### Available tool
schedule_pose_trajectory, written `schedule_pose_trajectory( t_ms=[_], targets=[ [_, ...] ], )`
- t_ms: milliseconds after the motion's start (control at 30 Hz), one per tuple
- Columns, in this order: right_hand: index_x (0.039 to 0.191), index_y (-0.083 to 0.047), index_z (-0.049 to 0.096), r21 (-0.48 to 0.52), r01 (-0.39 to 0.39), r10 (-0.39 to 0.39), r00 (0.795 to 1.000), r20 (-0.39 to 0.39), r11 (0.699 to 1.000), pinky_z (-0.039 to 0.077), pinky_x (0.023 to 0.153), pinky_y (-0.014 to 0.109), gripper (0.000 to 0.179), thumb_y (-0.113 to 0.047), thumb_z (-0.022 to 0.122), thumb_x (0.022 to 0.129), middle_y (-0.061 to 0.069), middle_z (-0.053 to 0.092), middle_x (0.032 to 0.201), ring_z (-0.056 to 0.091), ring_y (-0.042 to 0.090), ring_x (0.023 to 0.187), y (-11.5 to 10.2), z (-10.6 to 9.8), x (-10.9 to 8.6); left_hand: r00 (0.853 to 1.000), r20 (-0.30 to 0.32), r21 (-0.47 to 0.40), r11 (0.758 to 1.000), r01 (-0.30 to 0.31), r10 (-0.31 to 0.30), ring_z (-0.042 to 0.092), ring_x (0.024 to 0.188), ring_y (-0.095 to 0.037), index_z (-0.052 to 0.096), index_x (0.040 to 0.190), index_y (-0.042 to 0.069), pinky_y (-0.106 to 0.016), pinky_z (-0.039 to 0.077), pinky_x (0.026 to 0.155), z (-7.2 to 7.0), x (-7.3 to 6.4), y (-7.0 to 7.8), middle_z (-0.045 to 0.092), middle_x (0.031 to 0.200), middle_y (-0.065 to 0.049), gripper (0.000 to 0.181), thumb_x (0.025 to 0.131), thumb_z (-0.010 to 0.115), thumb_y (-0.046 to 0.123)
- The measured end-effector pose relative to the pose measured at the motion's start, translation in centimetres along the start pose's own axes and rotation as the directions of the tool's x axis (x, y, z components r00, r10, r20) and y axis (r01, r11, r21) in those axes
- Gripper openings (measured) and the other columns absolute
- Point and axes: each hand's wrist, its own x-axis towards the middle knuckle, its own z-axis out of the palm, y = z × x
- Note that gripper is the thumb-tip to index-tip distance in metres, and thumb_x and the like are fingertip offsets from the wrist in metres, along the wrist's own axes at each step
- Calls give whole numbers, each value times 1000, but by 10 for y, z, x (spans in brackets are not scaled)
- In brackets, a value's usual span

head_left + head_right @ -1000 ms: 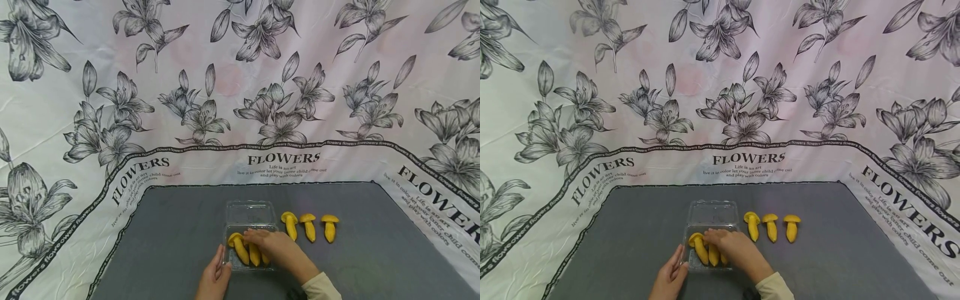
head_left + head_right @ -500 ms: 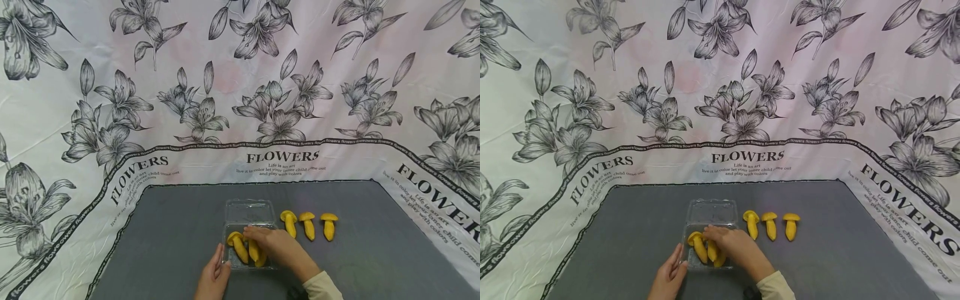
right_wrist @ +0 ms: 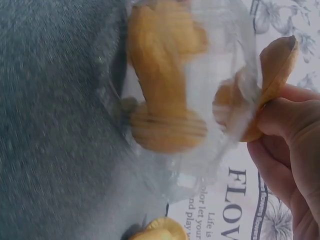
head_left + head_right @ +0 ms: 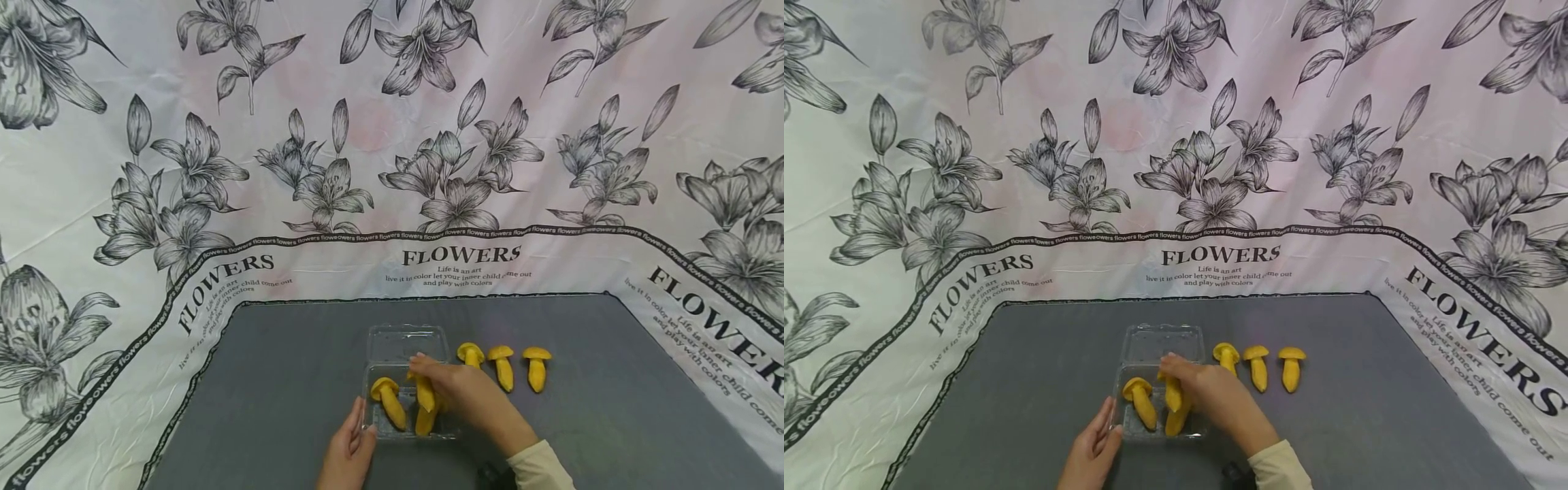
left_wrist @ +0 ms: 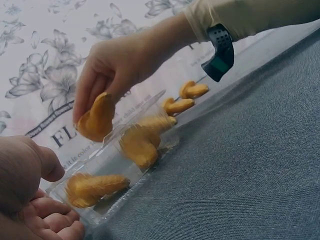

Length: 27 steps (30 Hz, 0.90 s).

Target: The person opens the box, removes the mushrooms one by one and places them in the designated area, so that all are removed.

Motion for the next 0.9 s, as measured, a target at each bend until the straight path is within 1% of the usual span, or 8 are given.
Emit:
schedule_pose_trajectory(
  t_ms=[133,367,467,633,733,800,867,900],
  targets=[
    [137,-14,71,19,-12,13,999,-50,1000,64,86,28,37,-5,72,101,2,68,144,71,18,121,5,-6,-3,1000,-2,3,1000,-22,22,32,150,-50,27,158,-18,-52,42,115,1,-1,0,30,162,-36,68,108,61,12],
    [136,-15,72,23,-36,38,994,-98,999,64,77,25,37,-4,72,100,2,69,142,76,15,106,14,-13,-13,1000,-19,3,1000,-23,23,33,150,-49,28,158,-17,-51,43,115,2,-2,1,32,162,-35,67,107,62,12],
    [136,-15,72,18,-34,36,992,-120,999,63,74,23,40,-1,74,99,3,71,140,76,16,104,18,-16,-17,1000,-16,8,1000,-17,17,33,150,-49,28,159,-17,-51,44,115,2,-2,2,32,162,-35,68,107,62,12],
    [138,-13,71,-8,-42,41,989,-145,999,63,71,22,46,3,76,95,5,73,136,76,20,107,24,-21,-24,1000,-3,22,1000,-18,19,33,150,-49,28,158,-17,-51,43,115,1,-1,2,32,162,-35,68,108,62,12],
    [139,-13,70,-11,-61,59,988,-144,998,60,67,17,47,4,75,96,8,73,136,77,19,100,27,-24,-27,1000,-1,26,999,-23,23,33,150,-50,27,159,-17,-51,44,115,0,-2,1,31,162,-35,68,108,61,12],
    [139,-13,70,-26,-65,61,986,-153,998,58,63,16,47,3,75,96,9,73,135,78,17,90,29,-26,-30,1000,-2,29,999,-23,23,33,150,-50,27,159,-17,-50,44,114,0,-2,2,31,162,-35,68,108,61,13],
    [139,-14,70,-22,-71,67,985,-162,997,56,62,14,47,3,76,95,8,73,135,77,15,85,31,-28,-32,1000,-7,32,999,-21,21,34,150,-49,28,159,-16,-49,45,114,0,-2,2,32,162,-34,68,108,62,14],
    [139,-14,70,-25,-71,66,984,-167,997,57,63,14,47,3,76,95,8,73,135,77,14,85,32,-29,-34,1000,-10,33,999,-23,23,35,149,-49,29,159,-16,-49,46,114,0,-2,2,33,162,-34,68,108,62,14]
  ],
)
